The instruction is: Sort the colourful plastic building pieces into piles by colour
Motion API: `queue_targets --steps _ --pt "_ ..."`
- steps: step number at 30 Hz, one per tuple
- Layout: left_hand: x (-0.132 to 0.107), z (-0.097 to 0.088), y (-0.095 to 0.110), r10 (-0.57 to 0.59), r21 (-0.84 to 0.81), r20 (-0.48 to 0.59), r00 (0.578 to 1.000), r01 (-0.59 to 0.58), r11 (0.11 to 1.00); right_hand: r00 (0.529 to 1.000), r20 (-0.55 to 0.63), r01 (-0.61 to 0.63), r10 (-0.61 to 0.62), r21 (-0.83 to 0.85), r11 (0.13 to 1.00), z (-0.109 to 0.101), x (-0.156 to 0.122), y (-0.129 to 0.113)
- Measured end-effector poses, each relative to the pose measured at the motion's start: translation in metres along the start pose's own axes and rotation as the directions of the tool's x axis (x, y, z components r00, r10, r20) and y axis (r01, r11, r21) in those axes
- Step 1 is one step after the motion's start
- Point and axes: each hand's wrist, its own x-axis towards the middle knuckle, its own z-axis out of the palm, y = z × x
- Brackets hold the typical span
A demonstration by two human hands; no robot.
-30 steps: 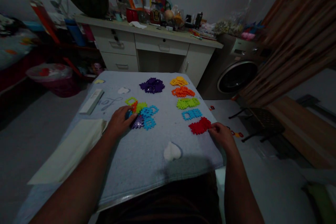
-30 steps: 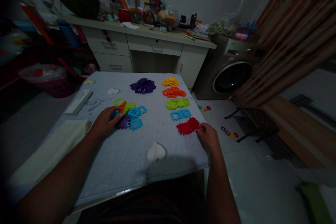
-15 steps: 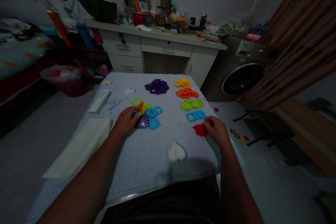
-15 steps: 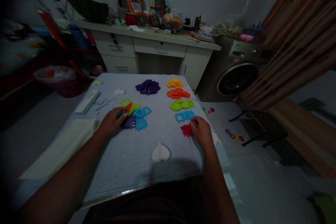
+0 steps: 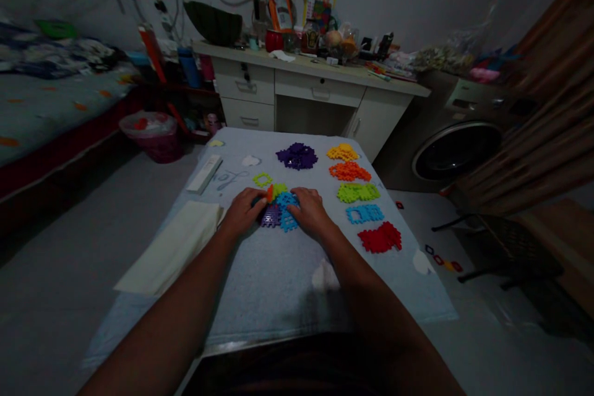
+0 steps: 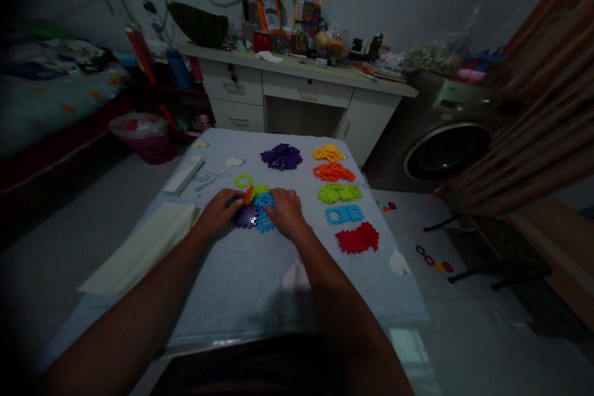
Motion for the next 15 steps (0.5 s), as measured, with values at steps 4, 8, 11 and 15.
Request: queue_targets --steps 4,8,11,15 --pt "0.0 0.0 0.0 0.011 -0.047 -0.03 0.999 -0.012 0.999 1.0 0.024 0.003 -0.004 0.006 1.0 0.013 0.005 0.004" --pt "0.0 0.0 0.0 -0.008 -0.058 -0.046 0.999 0.005 0.998 1.0 -0.001 0.006 -0.006 0.046 0.999 0.014 0.002 0.006" --pt "0.0 -0.001 0.0 0.016 -0.057 -0.028 0.999 -0.017 0.998 1.0 -0.02 0.009 -0.008 0.073 0.997 0.006 -0.002 0.008" --pt "0.001 -0.004 0.002 0.017 -0.065 -0.001 1.0 -0.017 0.998 0.999 -0.037 0.025 -0.022 0.081 0.996 -0.021 -0.011 0.025"
